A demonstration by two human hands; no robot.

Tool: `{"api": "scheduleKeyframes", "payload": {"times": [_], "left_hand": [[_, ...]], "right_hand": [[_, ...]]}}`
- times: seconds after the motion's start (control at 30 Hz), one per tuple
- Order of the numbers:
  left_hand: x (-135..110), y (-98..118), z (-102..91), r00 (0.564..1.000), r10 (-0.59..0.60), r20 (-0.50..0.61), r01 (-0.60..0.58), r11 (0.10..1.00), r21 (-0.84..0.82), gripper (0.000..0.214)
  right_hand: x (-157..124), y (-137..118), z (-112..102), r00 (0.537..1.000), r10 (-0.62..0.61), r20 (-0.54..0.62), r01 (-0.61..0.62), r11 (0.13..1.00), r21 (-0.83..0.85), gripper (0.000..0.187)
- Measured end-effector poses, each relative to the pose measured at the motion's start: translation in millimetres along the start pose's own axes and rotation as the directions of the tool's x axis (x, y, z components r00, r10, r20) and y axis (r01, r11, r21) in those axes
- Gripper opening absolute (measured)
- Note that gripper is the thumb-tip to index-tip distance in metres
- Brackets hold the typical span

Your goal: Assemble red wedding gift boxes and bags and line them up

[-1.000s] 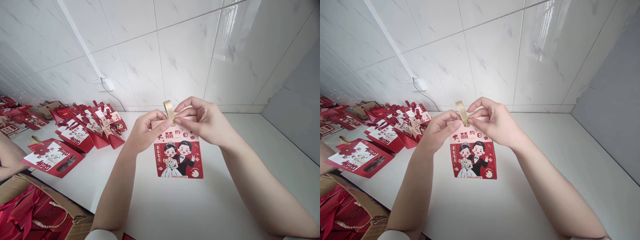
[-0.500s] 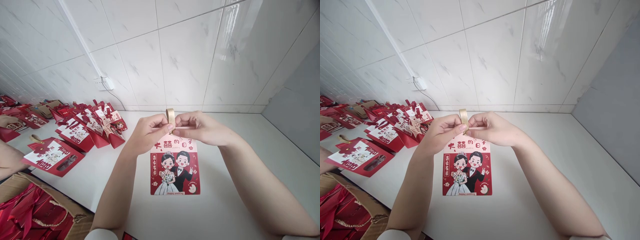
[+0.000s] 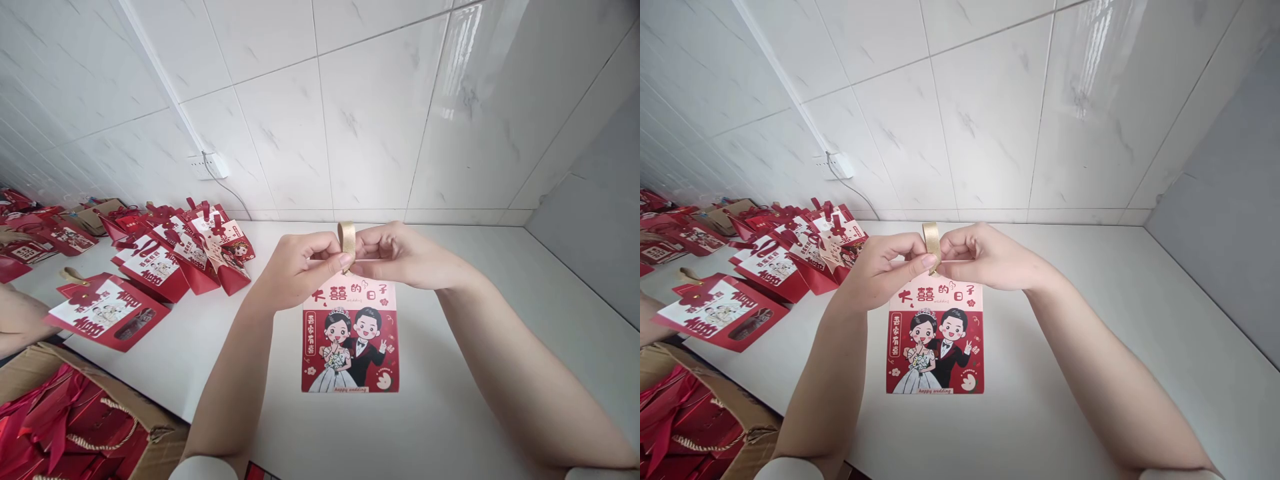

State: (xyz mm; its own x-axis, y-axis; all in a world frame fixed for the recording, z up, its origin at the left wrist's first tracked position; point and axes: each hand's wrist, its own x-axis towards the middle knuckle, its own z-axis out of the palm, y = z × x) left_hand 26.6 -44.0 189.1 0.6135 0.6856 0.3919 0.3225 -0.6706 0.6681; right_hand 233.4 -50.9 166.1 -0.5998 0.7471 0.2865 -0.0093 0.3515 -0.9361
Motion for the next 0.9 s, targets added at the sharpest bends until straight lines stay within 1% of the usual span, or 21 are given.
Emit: {"api": "scheduleKeyframes", "payload": {"times": [0.17,0.37,0.57,0.9], "left_hand": [[1.5,0.5,0.6,1.0,0.021,0.005,-0.021,0.999,0.028,0.031],[2.4,3.0,-0.3,0.999,0.035,0.023,-0.036,0.999,0.04,0.03],[1.9,1.8,0.3,0.999,0.036,0.004,-0.036,0.998,0.043,0.03],[2.8,0.8,4.8,0.999,0.012,-0.03,-0.011,0.999,0.031,0.028]], "right_hand": [[1.1,4.9,-1.4,1.0,0.005,0.0,-0.005,1.0,0.026,0.005],[0.0,2.7,-2.7,0.999,0.031,0.024,-0.032,0.999,0.034,0.009],[0.7,2.2,-0.1,0.999,0.037,-0.012,-0.037,0.999,0.031,0.007],[1.7,-1.2,4.6,0.992,0.093,-0.08,-0.091,0.995,0.031,0.005]]}}
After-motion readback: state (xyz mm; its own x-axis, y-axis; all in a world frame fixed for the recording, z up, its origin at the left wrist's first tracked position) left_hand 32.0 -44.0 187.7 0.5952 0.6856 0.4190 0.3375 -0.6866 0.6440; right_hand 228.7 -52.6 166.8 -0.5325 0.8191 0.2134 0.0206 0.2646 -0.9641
